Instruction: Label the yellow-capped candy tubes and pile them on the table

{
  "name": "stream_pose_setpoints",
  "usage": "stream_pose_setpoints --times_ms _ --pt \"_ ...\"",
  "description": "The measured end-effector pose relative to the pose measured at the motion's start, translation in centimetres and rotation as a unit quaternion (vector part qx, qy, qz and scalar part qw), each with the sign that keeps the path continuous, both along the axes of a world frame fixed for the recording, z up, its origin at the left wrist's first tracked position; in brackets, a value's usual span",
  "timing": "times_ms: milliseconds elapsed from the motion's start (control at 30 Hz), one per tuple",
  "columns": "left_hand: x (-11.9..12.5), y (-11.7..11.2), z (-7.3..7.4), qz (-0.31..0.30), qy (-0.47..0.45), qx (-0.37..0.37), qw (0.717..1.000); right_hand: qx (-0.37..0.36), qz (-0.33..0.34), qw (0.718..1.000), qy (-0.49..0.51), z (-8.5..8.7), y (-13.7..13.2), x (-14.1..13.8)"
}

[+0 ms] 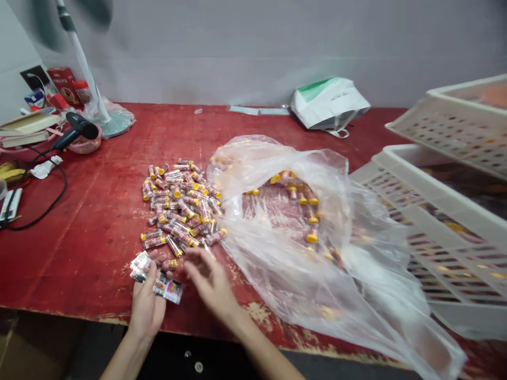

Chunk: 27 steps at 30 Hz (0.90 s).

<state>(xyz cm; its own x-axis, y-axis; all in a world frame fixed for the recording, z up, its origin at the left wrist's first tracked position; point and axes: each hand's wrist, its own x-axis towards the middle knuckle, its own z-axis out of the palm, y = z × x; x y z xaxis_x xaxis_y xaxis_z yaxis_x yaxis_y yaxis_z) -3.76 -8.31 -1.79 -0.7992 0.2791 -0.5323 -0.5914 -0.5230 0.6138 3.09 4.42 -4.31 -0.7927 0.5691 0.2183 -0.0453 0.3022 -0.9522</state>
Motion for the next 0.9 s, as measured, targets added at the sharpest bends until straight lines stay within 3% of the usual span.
stream_pose_setpoints --times_ms 33,100,167,267,433,633,733,900 --pt "0.3 0.2 -0.1 -0.002 0.005 -0.002 1.0 0.021 0.0 1.0 -0.009 -0.4 -0.3 0.7" --pt "1.0 0.6 -0.8 -0.013 0.019 -0.016 1.0 0.106 -0.068 0.992 -0.016 -1.6 -0.1 0.9" --pt "1.4 0.8 -1.9 -0.028 0.047 -0.041 0.998 0.197 -0.143 0.969 -0.045 -3.1 1.1 -0.3" --pt "1.3 0.9 -3.8 -0.046 0.116 -0.094 0.988 0.278 -0.153 0.942 -0.112 -4.8 2.8 -3.1" --pt "-2.4 1.6 -5.5 -0.021 0.219 -0.149 0.964 0.323 -0.12 0.927 -0.146 -5.0 2.7 -7.5" --pt "-8.1 3.1 -5.1 0.046 0.226 -0.143 0.962 0.302 -0.086 0.937 -0.152 -3.4 2.6 -11.9" --pt "-8.2 2.4 -4.4 0.062 0.201 -0.121 0.97 0.286 -0.092 0.95 -0.089 -3.4 4.2 -10.7" --pt "-3.7 0.9 -3.2 0.042 0.116 -0.082 0.989 0.2 -0.143 0.969 0.015 -3.6 6.1 -3.2"
